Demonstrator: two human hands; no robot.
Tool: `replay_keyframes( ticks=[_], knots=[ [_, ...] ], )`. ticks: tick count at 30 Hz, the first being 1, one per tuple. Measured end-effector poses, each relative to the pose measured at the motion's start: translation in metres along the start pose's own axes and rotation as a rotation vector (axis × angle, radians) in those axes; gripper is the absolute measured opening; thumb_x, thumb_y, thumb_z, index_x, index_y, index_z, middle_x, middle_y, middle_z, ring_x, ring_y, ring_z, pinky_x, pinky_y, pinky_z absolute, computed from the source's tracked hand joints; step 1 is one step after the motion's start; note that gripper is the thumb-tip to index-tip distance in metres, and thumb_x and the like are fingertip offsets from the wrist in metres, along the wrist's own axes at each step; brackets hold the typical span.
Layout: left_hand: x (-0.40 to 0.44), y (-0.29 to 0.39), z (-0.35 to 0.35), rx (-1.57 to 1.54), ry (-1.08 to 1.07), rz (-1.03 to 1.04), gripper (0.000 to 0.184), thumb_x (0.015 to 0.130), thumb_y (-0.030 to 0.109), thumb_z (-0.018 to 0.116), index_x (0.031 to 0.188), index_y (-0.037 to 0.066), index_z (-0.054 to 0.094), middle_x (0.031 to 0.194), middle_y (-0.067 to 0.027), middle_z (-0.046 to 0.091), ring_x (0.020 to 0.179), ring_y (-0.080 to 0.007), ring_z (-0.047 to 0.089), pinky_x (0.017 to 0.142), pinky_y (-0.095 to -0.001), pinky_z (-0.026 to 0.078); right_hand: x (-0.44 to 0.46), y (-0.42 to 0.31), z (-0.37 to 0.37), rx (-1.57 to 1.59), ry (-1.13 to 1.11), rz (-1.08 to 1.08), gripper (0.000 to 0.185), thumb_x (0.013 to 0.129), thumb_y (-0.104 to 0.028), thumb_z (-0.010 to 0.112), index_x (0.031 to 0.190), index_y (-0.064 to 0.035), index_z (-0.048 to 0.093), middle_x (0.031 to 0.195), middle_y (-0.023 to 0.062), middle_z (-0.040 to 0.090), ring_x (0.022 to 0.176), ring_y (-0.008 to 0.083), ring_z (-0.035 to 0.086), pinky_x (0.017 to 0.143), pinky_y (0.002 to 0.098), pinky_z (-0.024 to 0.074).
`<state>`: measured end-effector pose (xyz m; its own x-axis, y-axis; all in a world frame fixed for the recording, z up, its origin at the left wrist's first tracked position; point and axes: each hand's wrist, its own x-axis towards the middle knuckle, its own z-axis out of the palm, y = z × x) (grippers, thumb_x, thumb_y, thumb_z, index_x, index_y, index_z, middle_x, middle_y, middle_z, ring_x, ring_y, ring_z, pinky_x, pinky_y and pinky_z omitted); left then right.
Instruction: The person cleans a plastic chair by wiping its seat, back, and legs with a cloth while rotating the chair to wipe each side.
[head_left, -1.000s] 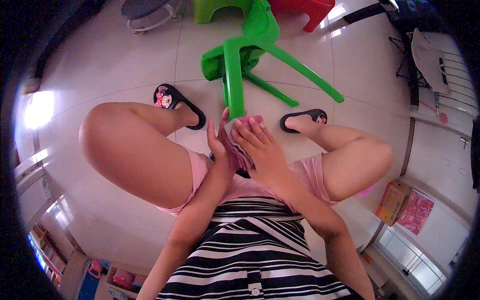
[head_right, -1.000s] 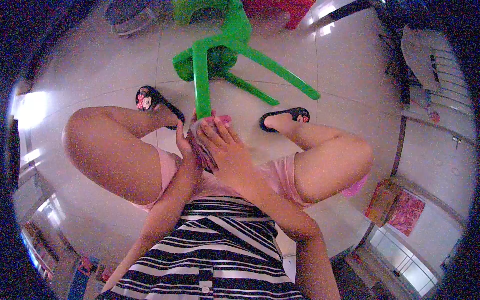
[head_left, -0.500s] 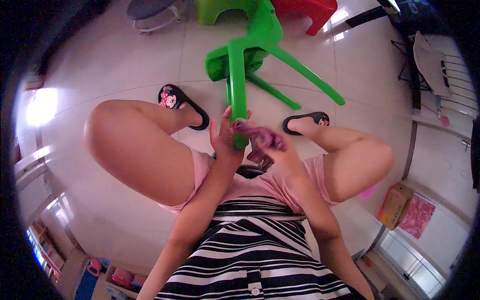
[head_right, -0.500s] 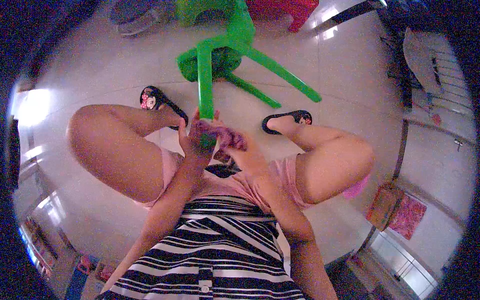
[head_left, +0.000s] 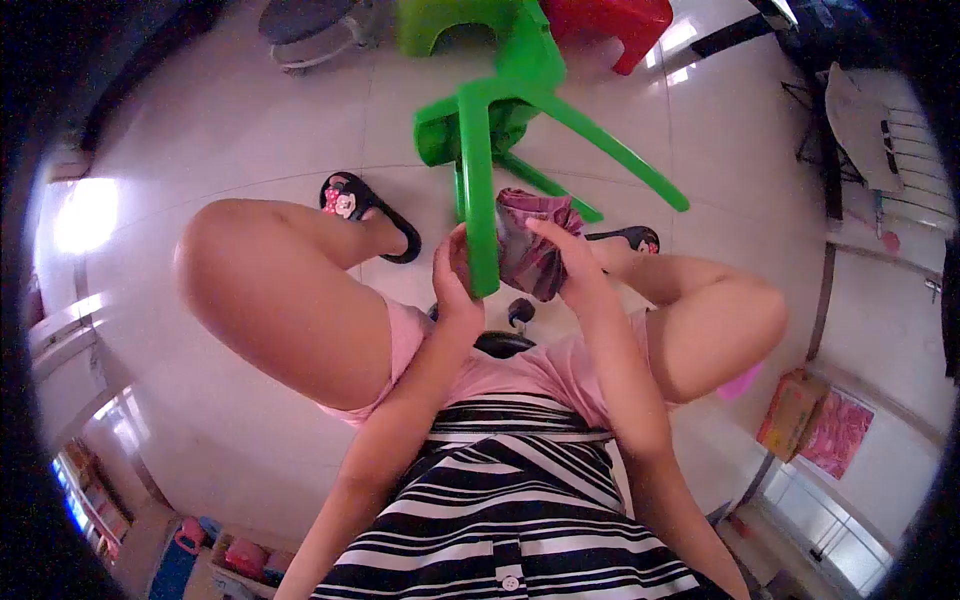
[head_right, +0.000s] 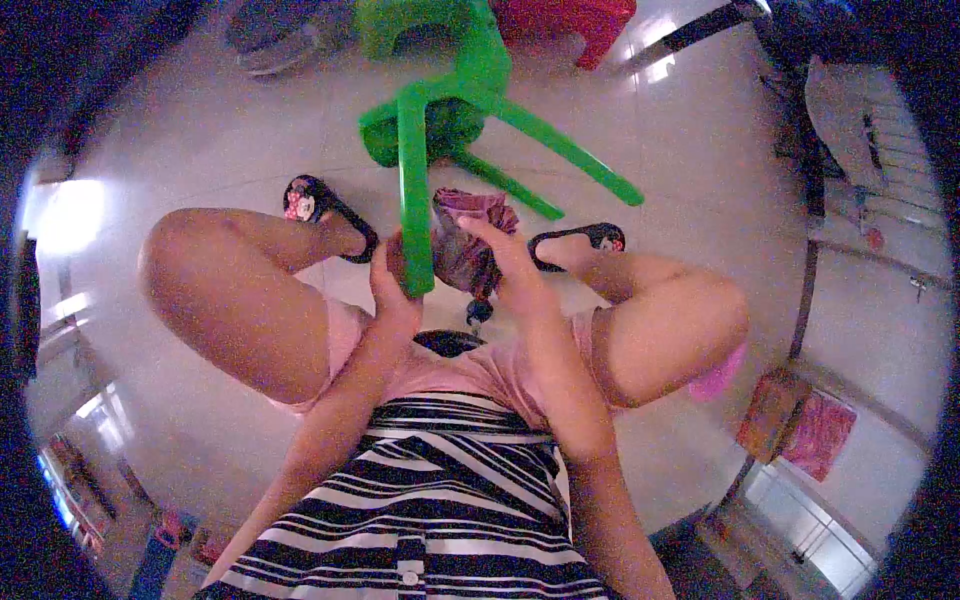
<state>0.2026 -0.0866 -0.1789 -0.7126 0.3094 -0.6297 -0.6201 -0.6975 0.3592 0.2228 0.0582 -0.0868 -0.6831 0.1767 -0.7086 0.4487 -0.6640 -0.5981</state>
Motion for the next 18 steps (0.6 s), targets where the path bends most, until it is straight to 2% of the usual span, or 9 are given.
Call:
replay_keyframes(
  ticks=[3, 4, 5, 8, 10, 13, 16, 18],
  knots=[
    [0.000, 0.001, -0.004, -0.013, 0.074, -0.010, 0.038, 0.096, 0.035, 0.040, 0.117, 0.008, 0.057, 0.112, -0.0043, 0.061, 0.102, -0.0181, 0.058, 0.090, -0.0306, 0.044, 0.027, 0.020, -0.008, -0.040, 0.044, -0.069, 0.025, 0.079, -0.012, 0.066, 0.102, -0.0058, 0.060, 0.092, 0.0056, 0.064, 0.081, 0.0197, 0.064, 0.071, 0.0333, 0.0520],
    [-0.001, 0.001, -0.004, -0.027, 0.061, -0.014, 0.037, 0.095, 0.035, 0.042, 0.116, 0.008, 0.057, 0.110, -0.0036, 0.061, 0.101, -0.0174, 0.058, 0.089, -0.0300, 0.044, 0.032, 0.022, -0.013, -0.087, 0.061, -0.031, 0.020, 0.074, -0.009, 0.064, 0.094, -0.0062, 0.059, 0.087, 0.0046, 0.063, 0.078, 0.0185, 0.063, 0.070, 0.0331, 0.0517],
    [-0.002, 0.001, -0.005, -0.040, 0.049, -0.020, 0.035, 0.095, 0.035, 0.044, 0.115, 0.009, 0.058, 0.108, -0.0029, 0.061, 0.100, -0.0166, 0.057, 0.088, -0.0293, 0.044, 0.041, 0.027, -0.025, -0.081, 0.016, -0.014, 0.019, 0.073, -0.010, 0.062, 0.092, -0.0064, 0.058, 0.085, 0.0045, 0.063, 0.077, 0.0186, 0.062, 0.070, 0.0332, 0.0516],
    [0.003, -0.001, -0.005, -0.047, 0.099, -0.080, 0.033, 0.096, 0.034, 0.041, 0.110, 0.010, 0.059, 0.095, -0.0042, 0.064, 0.083, -0.0200, 0.063, 0.072, -0.0319, 0.052, 0.056, 0.036, -0.045, -0.027, -0.090, 0.035, 0.017, 0.071, -0.013, 0.059, 0.086, -0.0068, 0.056, 0.080, 0.0042, 0.061, 0.073, 0.0192, 0.061, 0.068, 0.0335, 0.0515],
    [0.003, 0.003, -0.001, -0.011, 0.095, -0.103, 0.032, 0.095, 0.034, 0.043, 0.110, 0.010, 0.059, 0.095, -0.0031, 0.065, 0.083, -0.0190, 0.063, 0.071, -0.0315, 0.052, 0.054, 0.031, -0.037, 0.055, -0.126, 0.066, 0.017, 0.070, -0.016, 0.056, 0.084, -0.0070, 0.055, 0.077, 0.0044, 0.060, 0.071, 0.0200, 0.061, 0.068, 0.0339, 0.0516],
    [-0.001, 0.009, 0.004, 0.023, 0.081, -0.104, 0.028, 0.091, 0.034, 0.052, 0.107, 0.012, 0.059, 0.096, -0.0013, 0.062, 0.085, -0.0162, 0.060, 0.074, -0.0304, 0.049, 0.042, 0.010, -0.016, 0.103, -0.232, 0.076, 0.021, 0.077, -0.022, 0.055, 0.090, -0.0056, 0.057, 0.084, 0.0069, 0.063, 0.076, 0.0216, 0.062, 0.072, 0.0366, 0.0526],
    [-0.006, 0.018, 0.015, 0.036, 0.102, -0.050, 0.027, 0.089, 0.034, 0.058, 0.105, 0.012, 0.059, 0.095, -0.0008, 0.061, 0.087, -0.0153, 0.059, 0.076, -0.0309, 0.048, 0.041, -0.001, 0.004, 0.073, -0.302, 0.096, 0.038, 0.092, -0.029, 0.046, 0.116, -0.0018, 0.055, 0.109, 0.0127, 0.063, 0.100, 0.0252, 0.061, 0.093, 0.0382, 0.0465],
    [-0.007, 0.023, 0.022, 0.038, 0.129, -0.015, 0.028, 0.088, 0.035, 0.058, 0.104, 0.012, 0.059, 0.094, -0.0009, 0.060, 0.087, -0.0156, 0.059, 0.076, -0.0317, 0.048, 0.041, -0.006, 0.012, 0.176, -0.365, 0.113, 0.049, 0.096, -0.041, 0.039, 0.122, -0.0020, 0.052, 0.115, 0.0131, 0.061, 0.105, 0.0261, 0.059, 0.097, 0.0390, 0.0434]
  ],
)
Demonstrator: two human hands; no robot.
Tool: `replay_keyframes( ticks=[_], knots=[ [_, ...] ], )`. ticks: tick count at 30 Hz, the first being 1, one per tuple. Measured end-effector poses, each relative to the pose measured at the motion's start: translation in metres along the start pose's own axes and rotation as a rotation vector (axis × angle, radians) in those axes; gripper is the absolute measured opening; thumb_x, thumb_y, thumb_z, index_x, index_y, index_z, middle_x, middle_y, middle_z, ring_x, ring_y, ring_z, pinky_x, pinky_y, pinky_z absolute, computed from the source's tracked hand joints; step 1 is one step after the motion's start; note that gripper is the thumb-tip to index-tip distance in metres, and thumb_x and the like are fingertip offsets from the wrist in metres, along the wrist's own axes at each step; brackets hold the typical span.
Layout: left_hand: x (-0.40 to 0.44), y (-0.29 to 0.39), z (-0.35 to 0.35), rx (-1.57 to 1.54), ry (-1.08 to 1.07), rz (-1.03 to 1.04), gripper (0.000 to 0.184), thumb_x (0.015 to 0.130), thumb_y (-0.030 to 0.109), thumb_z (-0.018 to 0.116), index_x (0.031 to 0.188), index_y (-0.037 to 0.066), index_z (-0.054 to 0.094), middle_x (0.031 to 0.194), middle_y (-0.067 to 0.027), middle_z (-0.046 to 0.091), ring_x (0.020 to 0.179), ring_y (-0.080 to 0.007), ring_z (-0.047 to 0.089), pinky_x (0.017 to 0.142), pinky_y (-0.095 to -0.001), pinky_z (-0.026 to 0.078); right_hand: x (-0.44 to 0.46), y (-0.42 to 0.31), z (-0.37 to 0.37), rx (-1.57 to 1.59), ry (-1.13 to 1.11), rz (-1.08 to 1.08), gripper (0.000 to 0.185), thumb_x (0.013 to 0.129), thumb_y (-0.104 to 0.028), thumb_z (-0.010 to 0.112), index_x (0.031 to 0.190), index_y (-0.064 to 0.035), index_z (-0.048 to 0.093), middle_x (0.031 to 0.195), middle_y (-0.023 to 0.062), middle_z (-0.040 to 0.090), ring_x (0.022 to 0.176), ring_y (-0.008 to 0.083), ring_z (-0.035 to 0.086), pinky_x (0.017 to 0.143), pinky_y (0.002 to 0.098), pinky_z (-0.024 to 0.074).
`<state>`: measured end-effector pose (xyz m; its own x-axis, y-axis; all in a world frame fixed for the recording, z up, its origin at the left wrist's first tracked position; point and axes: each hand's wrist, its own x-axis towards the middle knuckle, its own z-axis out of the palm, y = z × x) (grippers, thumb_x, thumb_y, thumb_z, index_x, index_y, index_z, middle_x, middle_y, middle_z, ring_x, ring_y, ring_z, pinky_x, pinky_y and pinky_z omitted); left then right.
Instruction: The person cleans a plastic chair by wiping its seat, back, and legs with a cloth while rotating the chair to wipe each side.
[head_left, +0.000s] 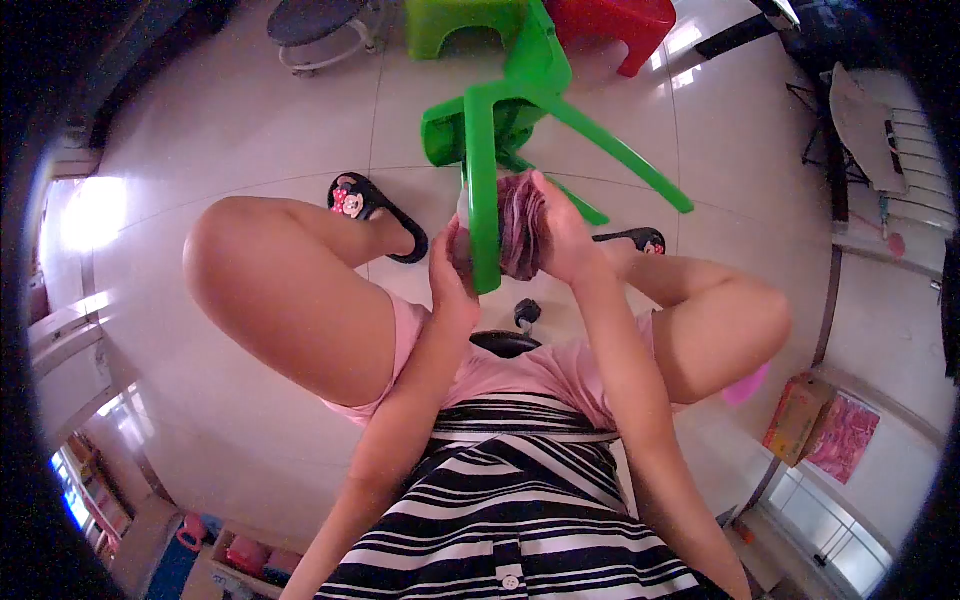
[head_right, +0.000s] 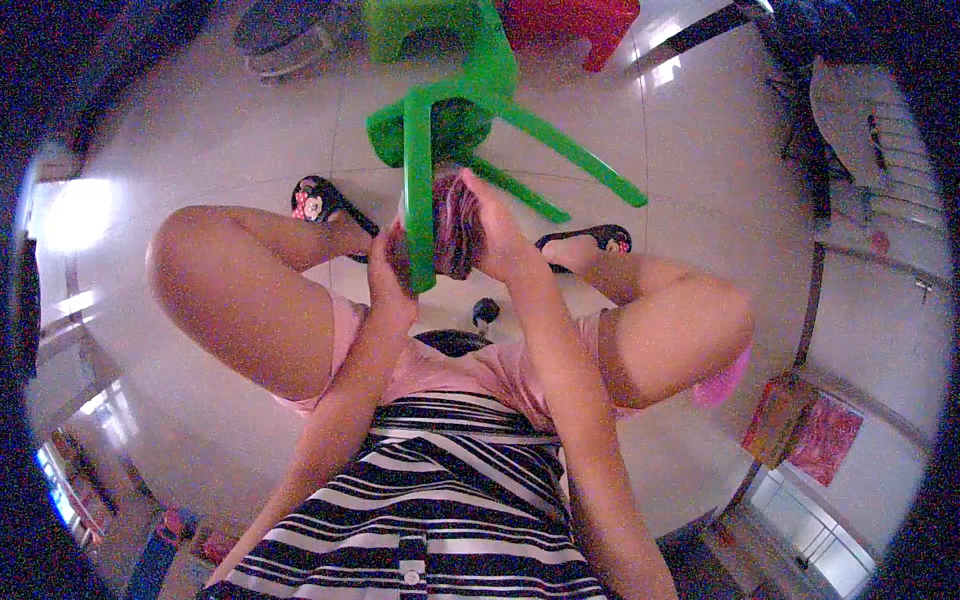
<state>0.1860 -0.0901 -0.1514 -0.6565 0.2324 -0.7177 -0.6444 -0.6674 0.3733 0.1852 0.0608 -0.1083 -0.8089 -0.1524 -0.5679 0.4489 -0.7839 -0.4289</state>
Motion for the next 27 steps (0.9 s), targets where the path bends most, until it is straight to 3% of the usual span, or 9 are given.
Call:
replay_keyframes(
  ticks=[4, 7, 10, 11, 13, 16, 19, 22, 27],
  knots=[
    [0.006, 0.000, -0.003, -0.006, 0.015, 0.026, 0.030, 0.090, 0.035, 0.055, 0.109, 0.012, 0.059, 0.098, -0.0011, 0.060, 0.090, -0.0168, 0.059, 0.080, -0.0324, 0.048, -0.006, -0.001, 0.010, 0.205, -0.008, 0.049, 0.063, 0.097, -0.054, 0.030, 0.129, -0.0021, 0.047, 0.121, 0.0136, 0.058, 0.111, 0.0270, 0.056, 0.101, 0.0401, 0.0399],
    [0.008, -0.005, -0.009, -0.036, 0.022, 0.079, 0.036, 0.091, 0.035, 0.050, 0.118, 0.012, 0.057, 0.103, -0.0018, 0.060, 0.097, -0.0183, 0.058, 0.085, -0.0336, 0.047, 0.002, 0.012, -0.009, 0.103, -0.100, -0.048, 0.060, 0.098, -0.051, 0.031, 0.128, -0.0024, 0.048, 0.122, 0.0122, 0.057, 0.113, 0.0255, 0.055, 0.101, 0.0402, 0.0398],
    [0.007, -0.004, -0.017, -0.056, 0.054, 0.084, 0.041, 0.092, 0.036, 0.045, 0.126, 0.013, 0.054, 0.111, -0.0028, 0.059, 0.106, -0.0201, 0.056, 0.091, -0.0360, 0.045, 0.003, 0.022, -0.013, -0.161, -0.006, -0.011, 0.053, 0.097, -0.044, 0.040, 0.129, -0.0024, 0.047, 0.124, 0.0097, 0.056, 0.113, 0.0226, 0.054, 0.098, 0.0385, 0.0414],
    [0.006, -0.003, -0.020, -0.060, 0.064, 0.073, 0.043, 0.092, 0.036, 0.044, 0.128, 0.013, 0.053, 0.114, -0.0032, 0.058, 0.109, -0.0207, 0.055, 0.093, -0.0368, 0.044, 0.000, 0.025, -0.012, -0.232, 0.050, -0.011, 0.050, 0.095, -0.042, 0.045, 0.127, -0.0029, 0.049, 0.118, 0.0092, 0.059, 0.107, 0.0211, 0.057, 0.093, 0.0365, 0.0438],
    [-0.003, 0.001, -0.017, -0.158, 0.074, 0.093, 0.035, 0.093, 0.032, 0.047, 0.119, 0.010, 0.056, 0.109, -0.0054, 0.062, 0.104, -0.0217, 0.058, 0.092, -0.0377, 0.047, -0.013, 0.023, 0.004, -0.376, 0.169, -0.014, 0.046, 0.092, -0.037, 0.055, 0.123, -0.0039, 0.052, 0.107, 0.0083, 0.064, 0.094, 0.0180, 0.062, 0.082, 0.0325, 0.0485],
    [-0.003, 0.001, -0.018, -0.211, 0.107, 0.097, 0.032, 0.093, 0.030, 0.049, 0.115, 0.009, 0.057, 0.107, -0.0062, 0.063, 0.102, -0.0224, 0.059, 0.091, -0.0383, 0.048, -0.013, 0.027, -0.005, -0.396, 0.253, -0.104, 0.050, 0.087, -0.024, 0.063, 0.131, -0.0045, 0.047, 0.113, 0.0070, 0.061, 0.102, 0.0171, 0.059, 0.087, 0.0361, 0.0460],
    [0.003, -0.003, -0.027, -0.148, 0.042, 0.100, 0.037, 0.092, 0.033, 0.051, 0.123, 0.013, 0.054, 0.115, -0.0037, 0.059, 0.108, -0.0207, 0.055, 0.093, -0.0379, 0.045, -0.014, 0.027, -0.010, -0.456, 0.403, -0.098, 0.052, 0.086, -0.020, 0.063, 0.133, -0.0053, 0.046, 0.113, 0.0069, 0.061, 0.101, 0.0172, 0.059, 0.084, 0.0367, 0.0474],
    [0.001, -0.001, -0.023, -0.115, 0.023, 0.081, 0.041, 0.091, 0.033, 0.054, 0.127, 0.014, 0.052, 0.118, -0.0020, 0.057, 0.110, -0.0186, 0.053, 0.094, -0.0364, 0.044, -0.014, 0.025, -0.021, -0.500, 0.339, -0.064, 0.054, 0.085, -0.017, 0.062, 0.134, -0.0041, 0.044, 0.118, 0.0078, 0.058, 0.101, 0.0181, 0.059, 0.083, 0.0360, 0.0479],
    [0.007, -0.002, -0.027, -0.045, -0.072, 0.020, 0.041, 0.093, 0.035, 0.053, 0.128, 0.014, 0.051, 0.116, -0.0015, 0.058, 0.105, -0.0171, 0.056, 0.089, -0.0348, 0.047, -0.027, 0.018, 0.001, -0.516, 0.358, -0.099, 0.053, 0.086, -0.016, 0.061, 0.135, -0.0066, 0.045, 0.112, 0.0058, 0.060, 0.098, 0.0172, 0.060, 0.080, 0.0347, 0.0493]
  ],
)
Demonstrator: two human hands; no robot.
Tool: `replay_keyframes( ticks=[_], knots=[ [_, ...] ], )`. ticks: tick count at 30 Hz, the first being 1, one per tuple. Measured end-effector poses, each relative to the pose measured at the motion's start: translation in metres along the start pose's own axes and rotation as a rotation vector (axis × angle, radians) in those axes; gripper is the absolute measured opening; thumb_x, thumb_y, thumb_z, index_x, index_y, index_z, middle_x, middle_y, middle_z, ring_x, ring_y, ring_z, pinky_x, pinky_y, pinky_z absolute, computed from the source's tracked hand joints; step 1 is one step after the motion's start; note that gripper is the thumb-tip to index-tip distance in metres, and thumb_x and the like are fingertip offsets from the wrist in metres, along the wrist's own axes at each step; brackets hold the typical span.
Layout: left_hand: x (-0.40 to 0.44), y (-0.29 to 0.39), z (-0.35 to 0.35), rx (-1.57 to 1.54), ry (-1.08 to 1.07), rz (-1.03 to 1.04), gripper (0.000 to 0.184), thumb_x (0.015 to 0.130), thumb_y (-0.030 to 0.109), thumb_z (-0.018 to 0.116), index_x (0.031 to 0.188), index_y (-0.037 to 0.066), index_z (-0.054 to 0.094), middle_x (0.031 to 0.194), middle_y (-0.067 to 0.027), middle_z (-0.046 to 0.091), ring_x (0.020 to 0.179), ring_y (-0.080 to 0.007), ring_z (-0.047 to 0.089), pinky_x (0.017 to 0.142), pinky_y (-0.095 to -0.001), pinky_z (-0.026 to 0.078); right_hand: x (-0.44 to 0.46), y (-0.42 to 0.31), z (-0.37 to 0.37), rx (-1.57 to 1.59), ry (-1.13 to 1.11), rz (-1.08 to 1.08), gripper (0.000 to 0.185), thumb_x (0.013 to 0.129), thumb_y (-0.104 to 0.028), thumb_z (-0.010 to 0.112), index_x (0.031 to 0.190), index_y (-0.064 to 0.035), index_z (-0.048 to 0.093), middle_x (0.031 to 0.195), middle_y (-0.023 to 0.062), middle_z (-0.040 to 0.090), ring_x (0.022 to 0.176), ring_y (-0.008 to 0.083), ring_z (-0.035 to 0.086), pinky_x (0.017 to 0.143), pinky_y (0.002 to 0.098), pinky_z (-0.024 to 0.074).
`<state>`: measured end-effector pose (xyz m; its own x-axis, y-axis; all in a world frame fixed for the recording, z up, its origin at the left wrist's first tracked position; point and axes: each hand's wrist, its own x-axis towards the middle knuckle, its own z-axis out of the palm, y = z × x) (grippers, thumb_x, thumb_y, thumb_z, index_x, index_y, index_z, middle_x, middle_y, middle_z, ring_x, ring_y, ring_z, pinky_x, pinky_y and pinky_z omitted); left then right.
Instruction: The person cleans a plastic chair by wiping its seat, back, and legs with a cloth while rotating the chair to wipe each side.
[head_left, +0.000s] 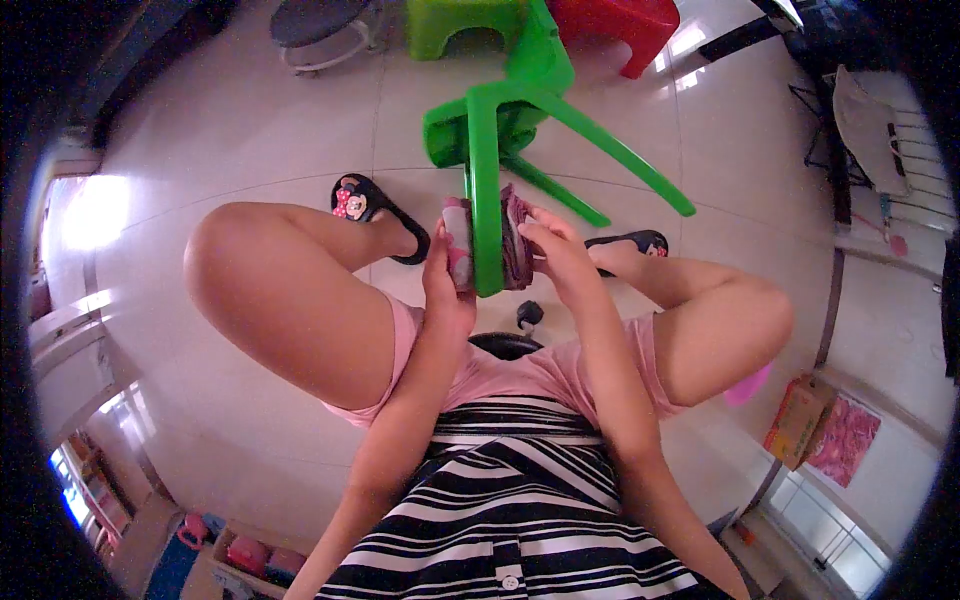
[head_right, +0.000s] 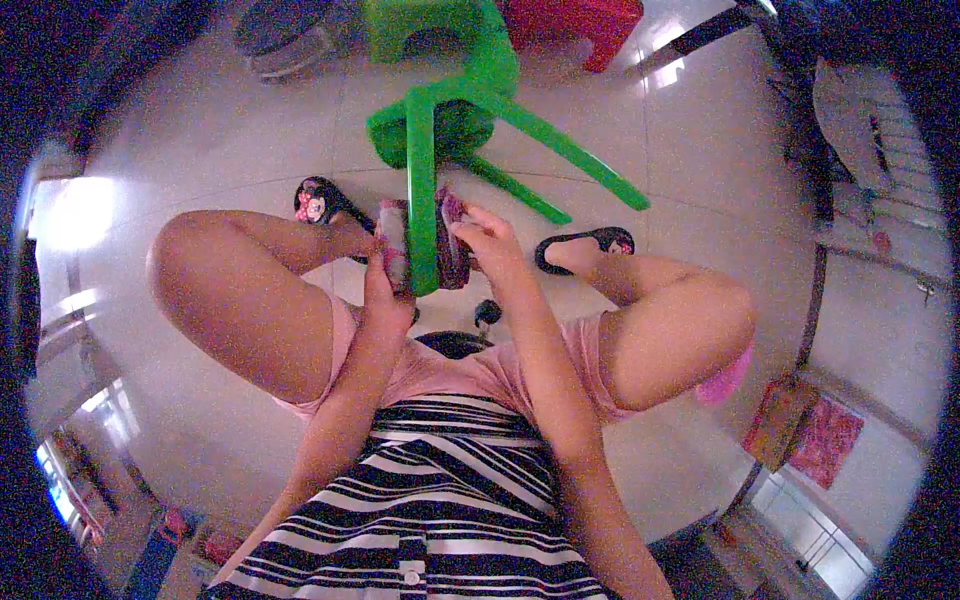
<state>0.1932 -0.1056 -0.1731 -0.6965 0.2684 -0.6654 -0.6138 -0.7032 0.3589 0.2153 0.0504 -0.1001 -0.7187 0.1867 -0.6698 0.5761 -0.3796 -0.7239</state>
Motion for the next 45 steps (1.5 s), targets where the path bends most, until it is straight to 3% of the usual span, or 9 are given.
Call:
replay_keyframes(
  ticks=[4, 7, 13, 23, 26, 30, 35, 38, 45],
  knots=[
    [0.004, -0.002, -0.006, 0.101, -0.134, -0.085, 0.044, 0.095, 0.040, 0.047, 0.127, 0.011, 0.048, 0.113, -0.0063, 0.060, 0.100, -0.0217, 0.060, 0.088, -0.0397, 0.049, 0.002, 0.019, 0.005, -0.181, 0.144, -0.244, 0.041, 0.088, -0.020, 0.060, 0.127, -0.0116, 0.057, 0.090, 0.0034, 0.064, 0.073, 0.0148, 0.059, 0.069, 0.0291, 0.0484],
    [0.004, -0.004, 0.000, 0.076, -0.182, -0.160, 0.046, 0.097, 0.044, 0.041, 0.127, 0.009, 0.046, 0.112, -0.0089, 0.061, 0.097, -0.0246, 0.062, 0.087, -0.0428, 0.050, -0.002, 0.017, 0.002, -0.193, 0.020, -0.300, 0.040, 0.090, -0.020, 0.057, 0.130, -0.0114, 0.055, 0.087, 0.0028, 0.063, 0.071, 0.0144, 0.058, 0.068, 0.0263, 0.0477],
    [-0.002, -0.002, 0.015, 0.096, -0.284, -0.218, 0.055, 0.097, 0.052, 0.033, 0.131, 0.010, 0.043, 0.116, -0.0100, 0.059, 0.105, -0.0259, 0.060, 0.088, -0.0458, 0.050, -0.019, 0.002, 0.004, -0.444, 0.149, -0.531, 0.032, 0.091, -0.018, 0.054, 0.120, -0.0095, 0.060, 0.088, 0.0101, 0.067, 0.075, 0.0168, 0.063, 0.068, 0.0282, 0.0491],
    [0.010, 0.001, 0.017, -0.047, -0.676, -0.437, 0.063, 0.093, 0.054, 0.041, 0.137, 0.008, 0.039, 0.128, -0.0107, 0.053, 0.113, -0.0284, 0.055, 0.096, -0.0484, 0.045, -0.018, -0.022, -0.004, -0.485, 0.137, -0.433, 0.027, 0.088, -0.013, 0.054, 0.113, -0.0077, 0.062, 0.086, 0.0101, 0.068, 0.075, 0.0171, 0.064, 0.070, 0.0300, 0.0488],
    [0.019, -0.011, 0.017, -0.140, -0.653, -0.379, 0.061, 0.093, 0.050, 0.043, 0.139, 0.009, 0.038, 0.129, -0.0101, 0.053, 0.115, -0.0283, 0.054, 0.099, -0.0474, 0.042, -0.011, -0.019, -0.006, -0.490, 0.120, -0.460, 0.026, 0.088, -0.013, 0.054, 0.111, -0.0076, 0.063, 0.085, 0.0108, 0.068, 0.076, 0.0197, 0.064, 0.070, 0.0315, 0.0485],
    [0.015, -0.013, 0.031, -0.163, -0.552, -0.298, 0.072, 0.090, 0.065, 0.036, 0.142, 0.015, 0.033, 0.131, -0.0139, 0.050, 0.115, -0.0297, 0.054, 0.103, -0.0479, 0.038, -0.015, -0.020, 0.001, -0.762, 0.174, -0.536, 0.025, 0.092, -0.012, 0.051, 0.112, -0.0028, 0.062, 0.091, 0.0100, 0.067, 0.083, 0.0172, 0.064, 0.076, 0.0284, 0.0496],
    [0.019, -0.009, 0.027, -0.081, -0.539, -0.342, 0.074, 0.087, 0.071, 0.032, 0.138, 0.019, 0.038, 0.121, -0.0084, 0.057, 0.096, -0.0246, 0.062, 0.085, -0.0442, 0.051, -0.020, -0.040, 0.021, -1.074, 0.277, -0.628, 0.022, 0.089, -0.015, 0.056, 0.105, -0.0040, 0.065, 0.090, 0.0135, 0.064, 0.075, 0.0233, 0.063, 0.070, 0.0339, 0.0481],
    [0.023, -0.010, 0.022, -0.046, -0.504, -0.370, 0.071, 0.087, 0.071, 0.031, 0.134, 0.018, 0.040, 0.113, -0.0063, 0.059, 0.081, -0.0218, 0.063, 0.074, -0.0411, 0.054, -0.001, -0.052, 0.030, -0.925, 0.291, -0.646, 0.020, 0.087, -0.015, 0.057, 0.102, -0.0034, 0.064, 0.091, 0.0133, 0.062, 0.079, 0.0265, 0.060, 0.072, 0.0371, 0.0457],
    [0.020, -0.006, 0.028, -0.166, -0.578, -0.455, 0.070, 0.088, 0.071, 0.031, 0.131, 0.016, 0.042, 0.100, -0.0039, 0.058, 0.066, -0.0183, 0.057, 0.063, -0.0370, 0.050, 0.130, -0.088, 0.043, -1.030, 0.516, -1.229, 0.017, 0.085, -0.021, 0.059, 0.095, -0.0068, 0.062, 0.095, 0.0143, 0.061, 0.092, 0.0340, 0.057, 0.083, 0.0442, 0.0457]
  ],
)
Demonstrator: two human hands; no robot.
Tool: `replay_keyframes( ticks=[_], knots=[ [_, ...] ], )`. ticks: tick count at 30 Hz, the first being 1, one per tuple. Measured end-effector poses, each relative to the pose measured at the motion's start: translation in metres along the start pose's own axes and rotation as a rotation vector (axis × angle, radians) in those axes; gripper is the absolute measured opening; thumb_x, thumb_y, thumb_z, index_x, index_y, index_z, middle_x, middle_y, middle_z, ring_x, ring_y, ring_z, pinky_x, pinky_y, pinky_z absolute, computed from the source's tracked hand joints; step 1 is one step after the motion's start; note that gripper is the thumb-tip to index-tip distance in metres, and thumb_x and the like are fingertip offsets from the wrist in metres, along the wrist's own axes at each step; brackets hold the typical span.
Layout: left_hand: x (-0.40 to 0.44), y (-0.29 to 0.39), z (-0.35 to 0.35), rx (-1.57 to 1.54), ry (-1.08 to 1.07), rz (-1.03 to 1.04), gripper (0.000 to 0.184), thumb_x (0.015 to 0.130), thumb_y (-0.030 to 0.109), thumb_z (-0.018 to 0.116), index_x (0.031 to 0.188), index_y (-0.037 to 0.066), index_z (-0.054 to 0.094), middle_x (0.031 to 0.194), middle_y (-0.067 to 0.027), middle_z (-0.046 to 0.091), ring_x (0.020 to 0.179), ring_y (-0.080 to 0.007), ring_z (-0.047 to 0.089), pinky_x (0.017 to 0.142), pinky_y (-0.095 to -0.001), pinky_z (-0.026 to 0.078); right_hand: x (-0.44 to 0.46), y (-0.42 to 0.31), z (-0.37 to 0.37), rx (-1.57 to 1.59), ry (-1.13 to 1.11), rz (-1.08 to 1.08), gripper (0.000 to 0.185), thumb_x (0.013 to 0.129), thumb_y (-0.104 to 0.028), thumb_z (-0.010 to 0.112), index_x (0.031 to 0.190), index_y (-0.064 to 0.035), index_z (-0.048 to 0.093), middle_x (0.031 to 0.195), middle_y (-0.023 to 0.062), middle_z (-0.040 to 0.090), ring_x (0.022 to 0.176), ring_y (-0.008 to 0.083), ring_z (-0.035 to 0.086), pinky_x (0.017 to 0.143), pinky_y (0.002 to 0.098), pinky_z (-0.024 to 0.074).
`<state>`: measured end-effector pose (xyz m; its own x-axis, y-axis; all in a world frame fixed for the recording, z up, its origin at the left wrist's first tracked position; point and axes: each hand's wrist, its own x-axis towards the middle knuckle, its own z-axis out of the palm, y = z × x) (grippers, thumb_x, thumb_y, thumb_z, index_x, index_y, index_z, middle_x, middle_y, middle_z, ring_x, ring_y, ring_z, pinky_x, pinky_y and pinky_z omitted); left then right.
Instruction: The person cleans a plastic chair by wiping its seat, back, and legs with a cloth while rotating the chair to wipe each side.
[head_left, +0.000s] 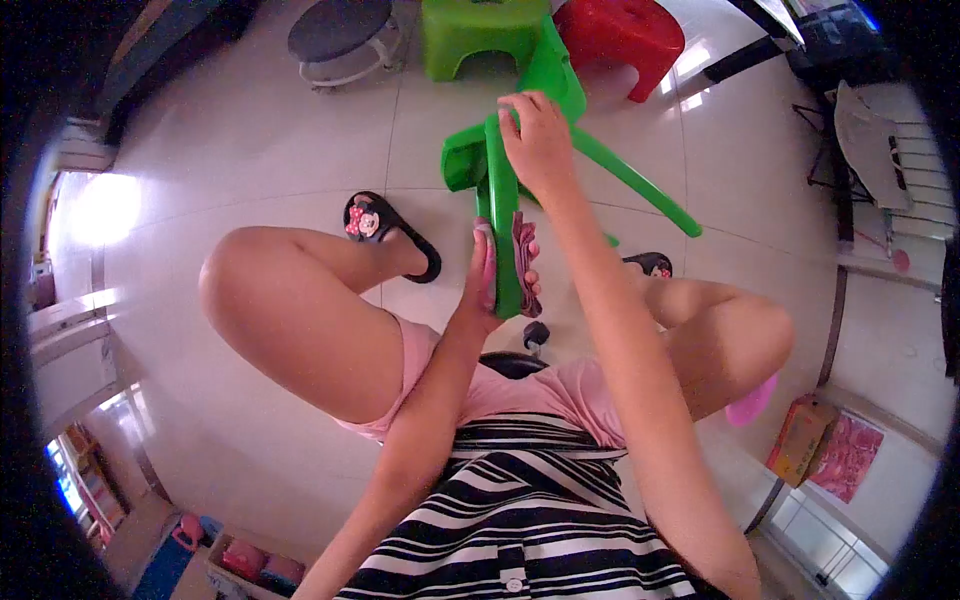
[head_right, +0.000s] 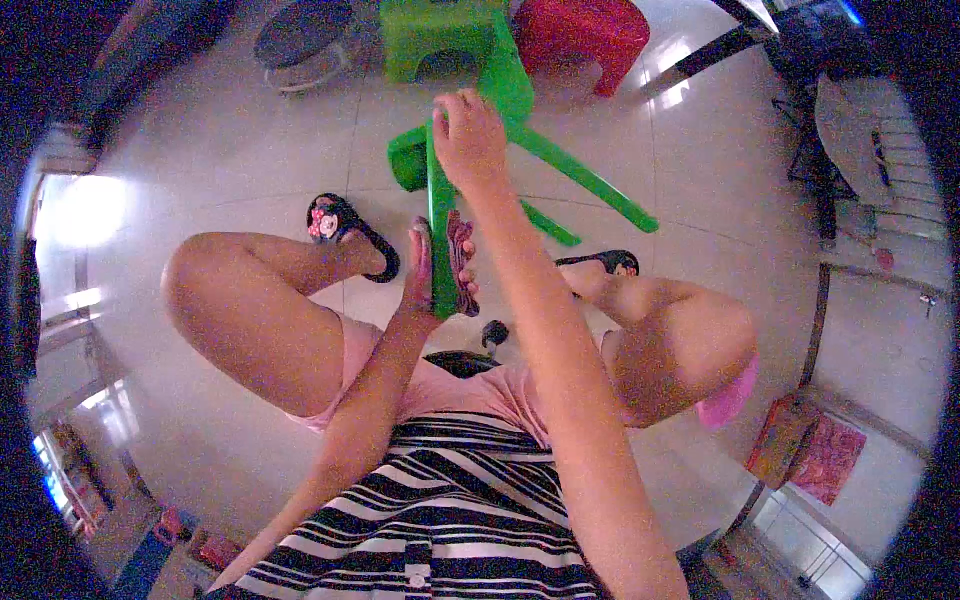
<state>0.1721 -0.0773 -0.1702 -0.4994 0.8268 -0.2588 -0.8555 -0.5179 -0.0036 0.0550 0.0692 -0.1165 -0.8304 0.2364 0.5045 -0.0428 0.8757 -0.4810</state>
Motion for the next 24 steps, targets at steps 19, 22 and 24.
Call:
replay_keyframes(
  ticks=[19, 22, 24],
  knots=[
    [0.014, 0.009, 0.000, 0.005, 0.021, 0.013, 0.079, 0.085, 0.075, 0.030, 0.133, 0.013, 0.040, 0.096, -0.0038, 0.059, 0.062, -0.0200, 0.057, 0.058, -0.0355, 0.049, 0.023, 0.054, 0.014, -0.255, -0.373, -0.226, 0.032, 0.095, -0.033, 0.043, 0.091, -0.0085, 0.064, 0.089, 0.0095, 0.061, 0.089, 0.0303, 0.057, 0.080, 0.0462, 0.0423],
    [0.019, 0.015, -0.001, 0.004, 0.047, -0.062, 0.082, 0.081, 0.078, 0.031, 0.136, 0.017, 0.038, 0.096, -0.0038, 0.058, 0.058, -0.0217, 0.056, 0.057, -0.0400, 0.049, 0.023, 0.058, 0.014, -0.195, -0.367, -0.186, 0.038, 0.095, -0.038, 0.041, 0.089, -0.0102, 0.066, 0.087, 0.0113, 0.064, 0.088, 0.0334, 0.060, 0.079, 0.0469, 0.0471],
    [0.024, 0.019, 0.001, 0.003, 0.006, -0.046, 0.081, 0.083, 0.077, 0.030, 0.134, 0.015, 0.039, 0.096, -0.0032, 0.058, 0.060, -0.0205, 0.056, 0.057, -0.0373, 0.049, 0.025, 0.057, 0.011, -0.187, -0.451, -0.096, 0.039, 0.095, -0.038, 0.040, 0.087, -0.0099, 0.065, 0.084, 0.0125, 0.064, 0.084, 0.0347, 0.060, 0.076, 0.0471, 0.0481]
  ],
)
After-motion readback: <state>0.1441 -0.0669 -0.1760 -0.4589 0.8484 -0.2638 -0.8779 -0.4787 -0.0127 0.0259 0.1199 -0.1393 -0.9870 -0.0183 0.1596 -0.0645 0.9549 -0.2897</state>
